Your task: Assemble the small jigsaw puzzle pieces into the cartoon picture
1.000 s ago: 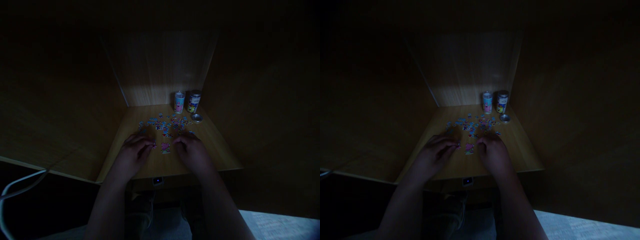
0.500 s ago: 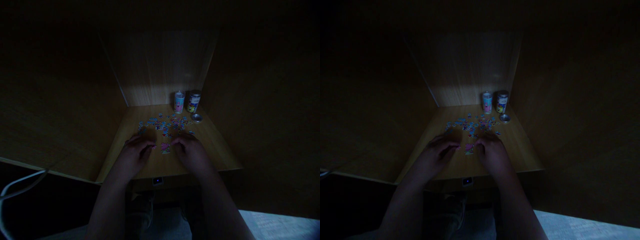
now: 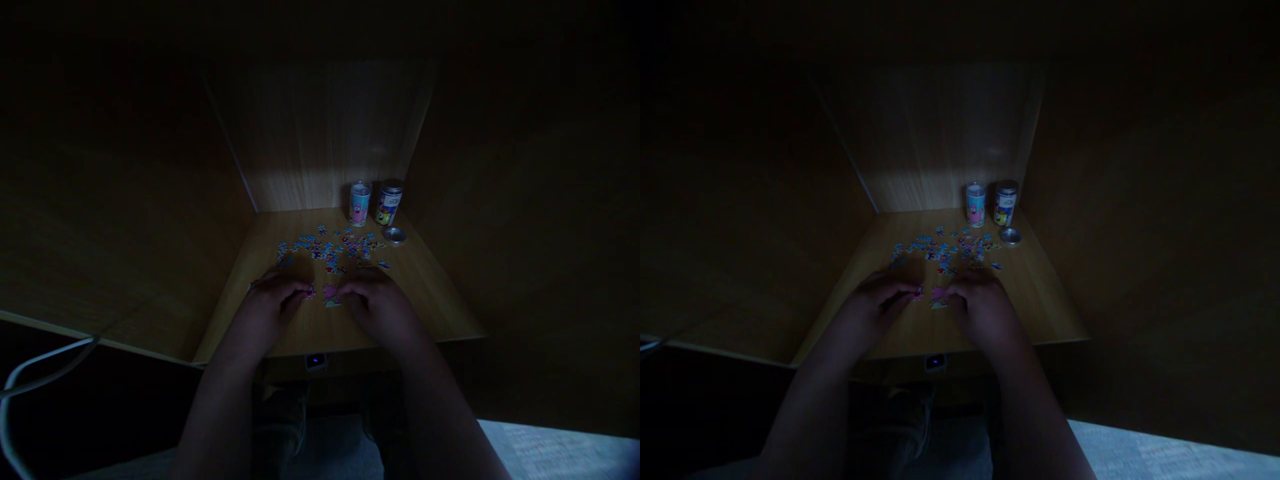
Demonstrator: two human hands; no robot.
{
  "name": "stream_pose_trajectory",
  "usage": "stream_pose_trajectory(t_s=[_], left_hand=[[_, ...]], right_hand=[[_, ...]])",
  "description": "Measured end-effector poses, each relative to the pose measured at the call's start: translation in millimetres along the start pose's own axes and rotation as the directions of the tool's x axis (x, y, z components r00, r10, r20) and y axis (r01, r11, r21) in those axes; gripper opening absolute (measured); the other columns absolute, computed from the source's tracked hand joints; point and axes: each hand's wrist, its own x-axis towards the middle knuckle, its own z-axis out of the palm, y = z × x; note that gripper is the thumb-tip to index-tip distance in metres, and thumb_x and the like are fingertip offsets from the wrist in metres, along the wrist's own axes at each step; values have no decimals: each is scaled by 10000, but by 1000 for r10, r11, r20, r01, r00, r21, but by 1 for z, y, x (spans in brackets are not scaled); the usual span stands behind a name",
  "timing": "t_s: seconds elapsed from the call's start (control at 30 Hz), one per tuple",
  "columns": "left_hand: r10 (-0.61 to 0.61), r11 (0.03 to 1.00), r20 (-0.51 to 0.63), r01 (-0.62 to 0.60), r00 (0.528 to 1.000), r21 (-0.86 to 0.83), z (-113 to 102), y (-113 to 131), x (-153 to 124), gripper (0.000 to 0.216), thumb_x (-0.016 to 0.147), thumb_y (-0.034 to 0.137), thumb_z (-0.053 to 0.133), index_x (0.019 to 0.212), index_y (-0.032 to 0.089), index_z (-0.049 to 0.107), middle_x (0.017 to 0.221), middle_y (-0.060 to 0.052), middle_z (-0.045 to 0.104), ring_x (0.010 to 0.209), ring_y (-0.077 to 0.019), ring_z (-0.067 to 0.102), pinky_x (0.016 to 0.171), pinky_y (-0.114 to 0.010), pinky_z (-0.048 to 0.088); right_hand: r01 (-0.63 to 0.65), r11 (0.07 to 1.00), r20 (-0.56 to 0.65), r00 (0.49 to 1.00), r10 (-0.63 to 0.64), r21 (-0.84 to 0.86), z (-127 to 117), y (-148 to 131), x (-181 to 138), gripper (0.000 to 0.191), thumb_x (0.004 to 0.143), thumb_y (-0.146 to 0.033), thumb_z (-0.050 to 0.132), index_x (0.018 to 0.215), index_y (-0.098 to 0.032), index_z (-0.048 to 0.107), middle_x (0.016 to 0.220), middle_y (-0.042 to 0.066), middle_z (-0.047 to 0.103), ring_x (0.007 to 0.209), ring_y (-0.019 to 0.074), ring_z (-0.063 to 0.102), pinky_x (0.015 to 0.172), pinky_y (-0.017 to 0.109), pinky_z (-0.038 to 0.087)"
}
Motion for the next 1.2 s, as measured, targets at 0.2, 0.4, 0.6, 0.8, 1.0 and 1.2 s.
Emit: stream_pose_trajectory(t_s=[0.2, 0.4, 0.6, 0.8, 1.0, 1.2], left_hand=[[75, 996, -55, -72, 996, 58, 0, -3, 1, 132, 1053, 211, 738, 1127, 290, 813, 1204, -33, 837, 1161, -279, 736, 1040, -493, 585], [81, 995, -46, -78, 996, 69, 0, -4, 0, 222, 1057, 144, 632, 1088, 278, 806, 1137, -37, 844, 1119, -269, 746, 1016, -495, 617], [116, 991, 33, -118, 993, 64, -1, -2, 1, 368, 1015, 54, 599, 1175, 293, 829, 1213, -33, 850, 1173, -286, 765, 1041, -535, 620], [118, 987, 67, -125, 991, 105, 2, 2, 2, 432, 1026, 51, 593, 1320, 293, 795, 1361, -41, 809, 1299, -286, 738, 1143, -569, 598], [114, 984, 124, -129, 986, 122, 3, 3, 1, 436, 1077, 102, 548, 1425, 271, 750, 1488, -55, 751, 1448, -285, 651, 1225, -571, 548], [129, 986, 117, -140, 985, 95, 4, 4, 2, 467, 1066, 89, 559, 1441, 296, 744, 1500, -40, 745, 1456, -271, 648, 1255, -565, 528]], right_hand=[[12, 1000, 31, 999, -13, 5, -1, -1, 0, 304, 977, -19, 680, 941, -273, 842, 1026, 6, 828, 987, 216, 757, 956, 410, 586], [33, 999, 48, 998, -33, -7, 0, 0, -1, 314, 986, -28, 670, 939, -289, 837, 1050, -12, 834, 995, 201, 763, 966, 404, 580], [57, 998, 62, 996, -58, 21, 1, 1, -2, 301, 975, -10, 683, 942, -269, 834, 1049, 4, 838, 993, 203, 774, 958, 396, 578], [89, 995, 75, 993, -92, 52, 2, 0, -2, 285, 976, -23, 705, 946, -277, 831, 1049, -15, 842, 970, 186, 781, 957, 381, 570], [115, 989, 92, 988, -124, 94, 2, 0, -1, 297, 973, -5, 690, 944, -268, 823, 1057, -9, 848, 969, 178, 793, 950, 366, 587], [133, 985, 105, 984, -144, 109, 2, 0, 0, 311, 960, 6, 691, 956, -275, 824, 1077, -12, 849, 993, 180, 798, 955, 362, 600]])
